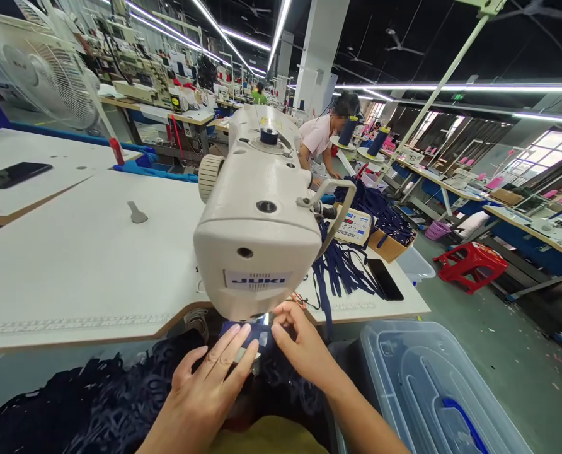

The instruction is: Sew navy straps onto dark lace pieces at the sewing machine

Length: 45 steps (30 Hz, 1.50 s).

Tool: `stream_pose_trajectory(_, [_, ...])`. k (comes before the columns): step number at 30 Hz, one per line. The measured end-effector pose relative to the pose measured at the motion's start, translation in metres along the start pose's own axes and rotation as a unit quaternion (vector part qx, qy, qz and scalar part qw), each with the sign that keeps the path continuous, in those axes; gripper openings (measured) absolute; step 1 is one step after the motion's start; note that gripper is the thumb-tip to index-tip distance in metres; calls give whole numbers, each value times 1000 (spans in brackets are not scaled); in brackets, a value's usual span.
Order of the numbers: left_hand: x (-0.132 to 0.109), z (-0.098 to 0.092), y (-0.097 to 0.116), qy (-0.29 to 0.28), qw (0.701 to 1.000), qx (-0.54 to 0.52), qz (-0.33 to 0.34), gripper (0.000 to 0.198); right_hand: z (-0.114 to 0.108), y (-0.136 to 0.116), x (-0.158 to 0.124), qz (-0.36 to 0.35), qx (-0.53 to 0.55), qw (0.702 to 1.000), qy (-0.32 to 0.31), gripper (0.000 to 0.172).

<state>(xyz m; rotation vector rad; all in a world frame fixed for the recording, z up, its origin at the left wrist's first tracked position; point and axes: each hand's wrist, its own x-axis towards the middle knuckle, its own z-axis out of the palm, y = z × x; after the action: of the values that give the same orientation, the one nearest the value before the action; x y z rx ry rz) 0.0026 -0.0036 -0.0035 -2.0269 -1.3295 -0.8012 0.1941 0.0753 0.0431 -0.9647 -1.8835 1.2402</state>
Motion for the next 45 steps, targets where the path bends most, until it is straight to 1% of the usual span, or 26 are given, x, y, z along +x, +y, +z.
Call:
stream_pose_trajectory(2, [0, 0, 4, -9, 1000, 3, -27, 50, -1, -3, 3, -12, -46, 999, 7, 25])
stream_pose_trajectory(4, [3, -3, 7, -24, 999, 6, -42, 56, 0, -6, 7, -32, -85, 996, 2, 23])
stream_pose_trajectory(8, [9, -7, 9, -23, 998, 19, -60, 59, 2, -8, 17, -90, -117, 989, -20, 18])
stream_pose_trajectory(10, [9, -6, 10, -20, 998, 27, -62, 57, 3, -8, 20, -103, -125, 987, -21, 18])
stream_pose_trajectory(14, [7, -2, 10, -8, 997, 54, -49, 52, 4, -9, 23, -102, -128, 986, -29, 21])
stream_pose_trajectory(17, [7, -2, 11, -4, 997, 68, -36, 48, 4, -9, 23, -100, -139, 985, -28, 20])
stream_pose_trajectory(22, [9, -5, 14, -3, 996, 69, -51, 44, 6, -8, 23, -107, -154, 982, -18, 19])
stream_pose_trajectory(25, [7, -4, 14, -6, 997, 61, -54, 46, 7, -8, 24, -110, -156, 981, -15, 19])
stream_pose_trajectory(30, [2, 0, 16, -7, 997, 43, -66, 54, 7, -8, 23, -107, -159, 981, -20, 18])
stream_pose_trajectory(32, [3, -1, 19, -8, 996, 24, -86, 54, 7, -8, 23, -108, -159, 981, -19, 18])
stream_pose_trajectory(36, [7, -4, 28, -4, 986, -32, -165, 46, 8, -6, 23, -110, -159, 981, -13, 18])
stream_pose_trajectory(40, [12, -10, 30, 12, 982, -43, -183, 44, 10, -5, 22, -100, -152, 983, -16, 19])
stream_pose_trajectory(45, [15, -13, 28, 17, 981, -56, -187, 42, 11, -3, 20, -92, -147, 985, -19, 20])
